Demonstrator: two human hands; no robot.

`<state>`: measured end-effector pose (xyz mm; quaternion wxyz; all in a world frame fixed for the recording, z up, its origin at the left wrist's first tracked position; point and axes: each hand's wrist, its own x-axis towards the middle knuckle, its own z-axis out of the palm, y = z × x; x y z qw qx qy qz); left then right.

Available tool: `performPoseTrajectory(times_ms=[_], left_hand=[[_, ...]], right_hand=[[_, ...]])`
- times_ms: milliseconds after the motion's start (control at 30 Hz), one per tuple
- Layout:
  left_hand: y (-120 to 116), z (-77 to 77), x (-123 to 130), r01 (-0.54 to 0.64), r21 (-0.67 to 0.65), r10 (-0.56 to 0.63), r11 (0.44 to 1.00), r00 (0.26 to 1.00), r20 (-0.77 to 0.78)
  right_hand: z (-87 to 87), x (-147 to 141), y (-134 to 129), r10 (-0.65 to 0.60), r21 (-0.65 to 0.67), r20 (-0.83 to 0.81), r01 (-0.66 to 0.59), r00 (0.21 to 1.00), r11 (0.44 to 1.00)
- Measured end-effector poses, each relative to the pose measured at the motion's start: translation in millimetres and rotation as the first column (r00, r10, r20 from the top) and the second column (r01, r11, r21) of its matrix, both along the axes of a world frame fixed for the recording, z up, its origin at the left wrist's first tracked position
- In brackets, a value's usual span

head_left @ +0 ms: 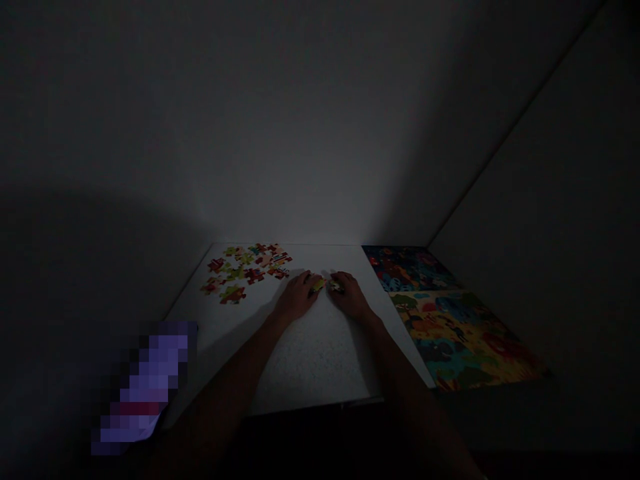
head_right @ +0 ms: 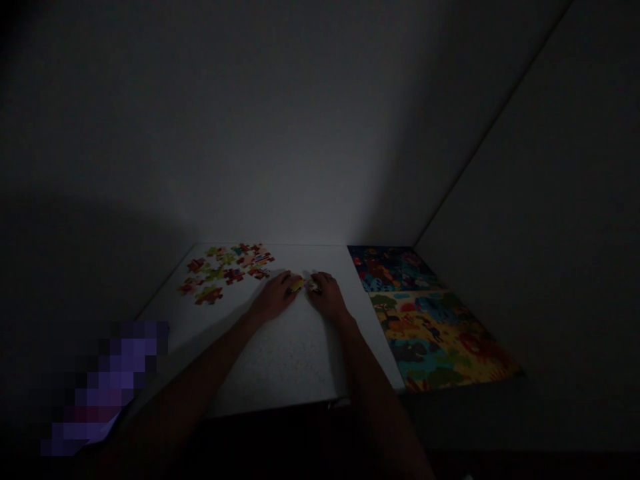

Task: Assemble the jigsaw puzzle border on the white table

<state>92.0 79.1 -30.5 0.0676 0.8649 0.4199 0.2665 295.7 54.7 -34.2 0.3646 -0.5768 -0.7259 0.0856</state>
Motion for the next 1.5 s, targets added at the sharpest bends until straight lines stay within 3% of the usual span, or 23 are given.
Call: performPoseTrajectory(times_ms=[400,800,1033,1267,1500], left_hand=[[-1,6.8,3,-0.008,0.004,0.008,1.000,1.000,-0.020],[-17,3.3,-4,0.003,0.012,-0.003,1.000,1.000,-0.006],[-38,-3.3,-16,-0.011,0.006,0.011,1.000,0.999,-0.038],[-61,-2.7,-32,0.011,0.008,-0.010,1.000,0.997,-0.076],[-85,-9.5,-52,0.000,0.075,0.006,0.997,0.996,-0.086]], right_hand=[[-7.6,-2,1,-0.062,0.024,0.071,0.060,0.996,0.998],[-8.3,-13,-10,-0.068,0.051,0.203,0.059,0.977,0.997],[-10.1,-28,-37,-0.028,0.053,0.246,0.015,0.969,0.998],[3.9,-40,-66,-0.063,-0.033,0.363,0.080,0.929,0.996],[12.3,-49,-90,-0.016,-0.072,0.424,0.052,0.905,0.996]])
